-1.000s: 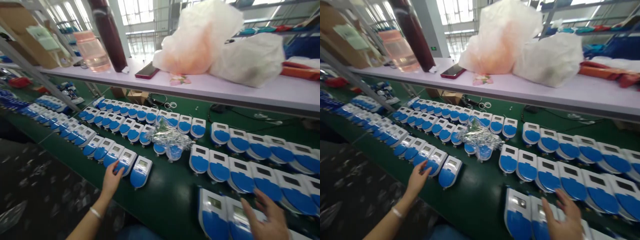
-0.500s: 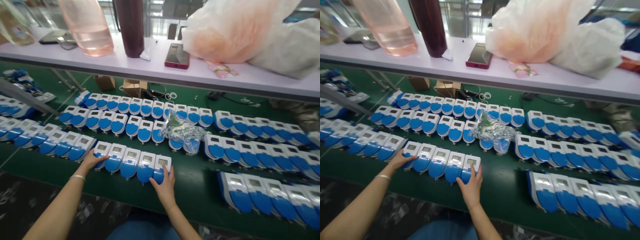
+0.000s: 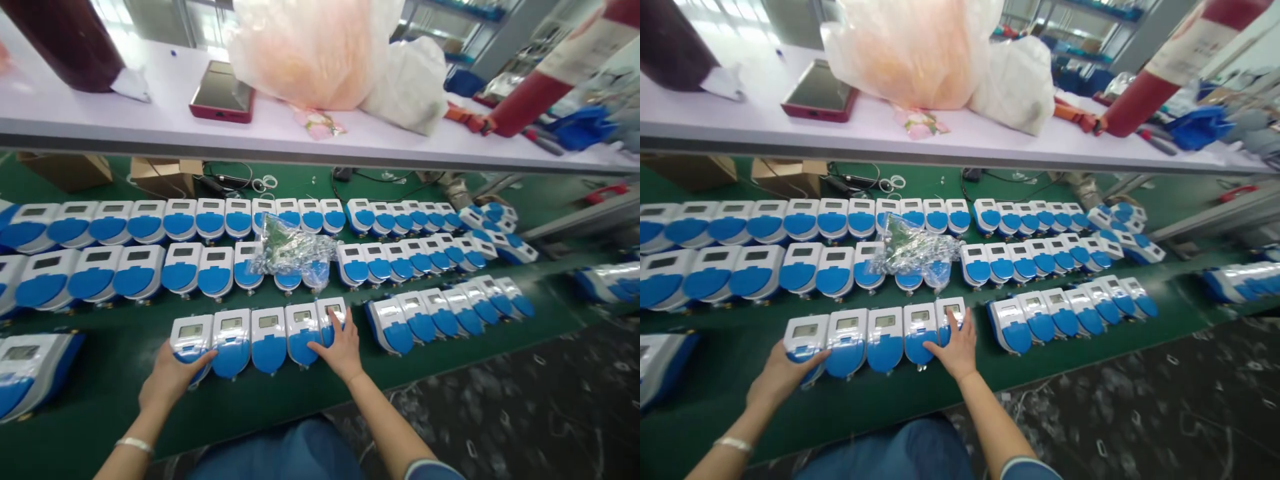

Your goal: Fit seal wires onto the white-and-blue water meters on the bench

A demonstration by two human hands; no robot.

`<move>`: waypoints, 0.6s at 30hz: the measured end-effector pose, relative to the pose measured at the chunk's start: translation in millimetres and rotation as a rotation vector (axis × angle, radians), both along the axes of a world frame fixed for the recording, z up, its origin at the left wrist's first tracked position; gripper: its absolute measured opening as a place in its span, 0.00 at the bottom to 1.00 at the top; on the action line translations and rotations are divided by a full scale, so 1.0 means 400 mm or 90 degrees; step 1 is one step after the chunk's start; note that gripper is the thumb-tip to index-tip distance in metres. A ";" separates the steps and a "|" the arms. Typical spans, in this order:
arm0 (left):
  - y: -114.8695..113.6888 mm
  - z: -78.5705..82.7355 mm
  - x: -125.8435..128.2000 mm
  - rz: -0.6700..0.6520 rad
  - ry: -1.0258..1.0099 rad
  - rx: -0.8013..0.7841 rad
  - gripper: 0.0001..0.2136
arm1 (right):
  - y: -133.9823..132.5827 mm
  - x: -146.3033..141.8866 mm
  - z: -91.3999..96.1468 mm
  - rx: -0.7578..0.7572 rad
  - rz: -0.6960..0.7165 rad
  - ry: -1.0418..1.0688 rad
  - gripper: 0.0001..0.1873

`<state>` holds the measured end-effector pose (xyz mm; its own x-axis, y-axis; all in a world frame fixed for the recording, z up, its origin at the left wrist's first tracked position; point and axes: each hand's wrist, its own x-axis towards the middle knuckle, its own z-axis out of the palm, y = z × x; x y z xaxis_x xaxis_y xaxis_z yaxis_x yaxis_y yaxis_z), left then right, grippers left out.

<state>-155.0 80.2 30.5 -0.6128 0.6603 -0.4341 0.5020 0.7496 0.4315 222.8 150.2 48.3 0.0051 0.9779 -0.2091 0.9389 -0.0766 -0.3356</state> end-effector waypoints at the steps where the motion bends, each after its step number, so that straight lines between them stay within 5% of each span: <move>1: 0.001 0.001 0.033 -0.011 -0.002 -0.008 0.43 | 0.007 0.027 0.001 0.006 0.013 -0.019 0.51; 10: 0.032 0.054 0.258 -0.012 -0.021 -0.069 0.46 | 0.014 0.193 -0.035 0.097 0.088 -0.102 0.52; 18: 0.020 0.020 0.238 0.037 -0.183 0.088 0.52 | 0.044 0.223 -0.089 0.112 0.068 -0.071 0.52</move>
<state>-60.0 88.0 38.6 -0.5166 0.6921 -0.5041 0.3022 0.6982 0.6489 312.0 167.9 12.8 -0.0873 0.9954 -0.0386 0.9707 0.0763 -0.2281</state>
